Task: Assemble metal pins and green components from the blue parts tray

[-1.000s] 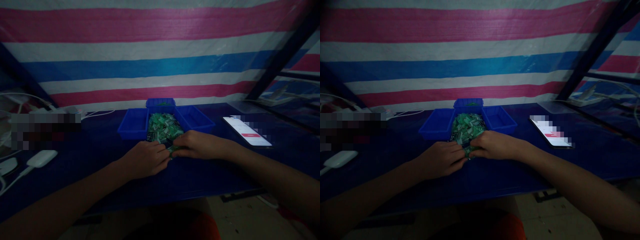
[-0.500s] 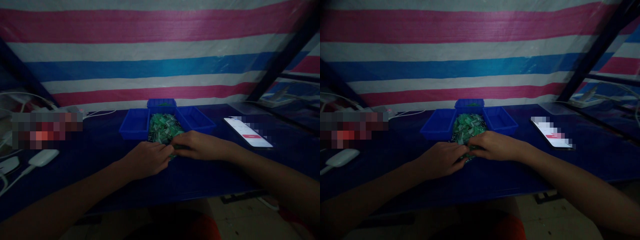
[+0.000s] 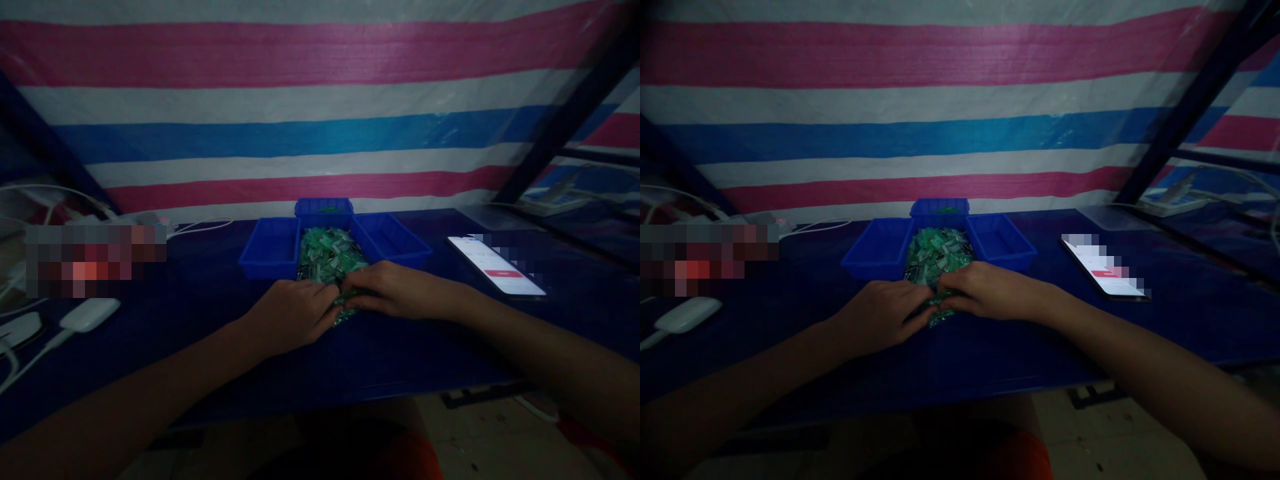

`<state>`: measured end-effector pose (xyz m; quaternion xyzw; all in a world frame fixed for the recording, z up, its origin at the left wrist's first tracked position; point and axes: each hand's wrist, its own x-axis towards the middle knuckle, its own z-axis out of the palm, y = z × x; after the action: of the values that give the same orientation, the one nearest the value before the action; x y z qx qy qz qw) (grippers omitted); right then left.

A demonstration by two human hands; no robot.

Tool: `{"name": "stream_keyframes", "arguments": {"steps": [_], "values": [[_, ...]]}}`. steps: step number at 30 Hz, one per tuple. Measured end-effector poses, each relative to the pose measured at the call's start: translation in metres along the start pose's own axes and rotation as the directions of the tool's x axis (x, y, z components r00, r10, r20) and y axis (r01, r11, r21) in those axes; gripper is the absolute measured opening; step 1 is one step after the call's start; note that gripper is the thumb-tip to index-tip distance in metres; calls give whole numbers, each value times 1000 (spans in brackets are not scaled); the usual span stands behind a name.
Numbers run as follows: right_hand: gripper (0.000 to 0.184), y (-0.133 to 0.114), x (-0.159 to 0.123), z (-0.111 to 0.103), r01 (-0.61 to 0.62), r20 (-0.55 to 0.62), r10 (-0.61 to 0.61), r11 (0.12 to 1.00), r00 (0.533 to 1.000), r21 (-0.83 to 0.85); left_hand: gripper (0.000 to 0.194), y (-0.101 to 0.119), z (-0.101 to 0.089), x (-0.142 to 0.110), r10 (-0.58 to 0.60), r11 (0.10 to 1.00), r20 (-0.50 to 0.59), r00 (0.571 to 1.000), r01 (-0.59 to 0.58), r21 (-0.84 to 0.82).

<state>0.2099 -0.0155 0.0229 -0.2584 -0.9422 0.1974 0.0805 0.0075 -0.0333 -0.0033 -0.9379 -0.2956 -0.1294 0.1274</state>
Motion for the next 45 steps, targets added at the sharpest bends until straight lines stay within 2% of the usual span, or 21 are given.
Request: {"name": "stream_keyframes", "arguments": {"steps": [15, 30, 36, 45], "values": [[13, 0, 0, 0, -47, 51, 46, 999, 998, 11, 20, -2, 3, -2, 99, 995, -28, 995, -100, -15], [10, -2, -3, 1, -53, 42, 55, 998, 998, -38, 20, -2, 4, -1, 109, 994, 2, 994, -109, -26], [12, -2, -3, 0, -55, 52, 58, 997, 997, -61, 14, -2, 4, -2, 112, 994, 53, 992, -110, -25], [7, 0, -1, 3, -11, 63, 18, 993, 998, -116, 10, -2, 4, -1, 78, 989, 81, 994, -67, -129]]}}
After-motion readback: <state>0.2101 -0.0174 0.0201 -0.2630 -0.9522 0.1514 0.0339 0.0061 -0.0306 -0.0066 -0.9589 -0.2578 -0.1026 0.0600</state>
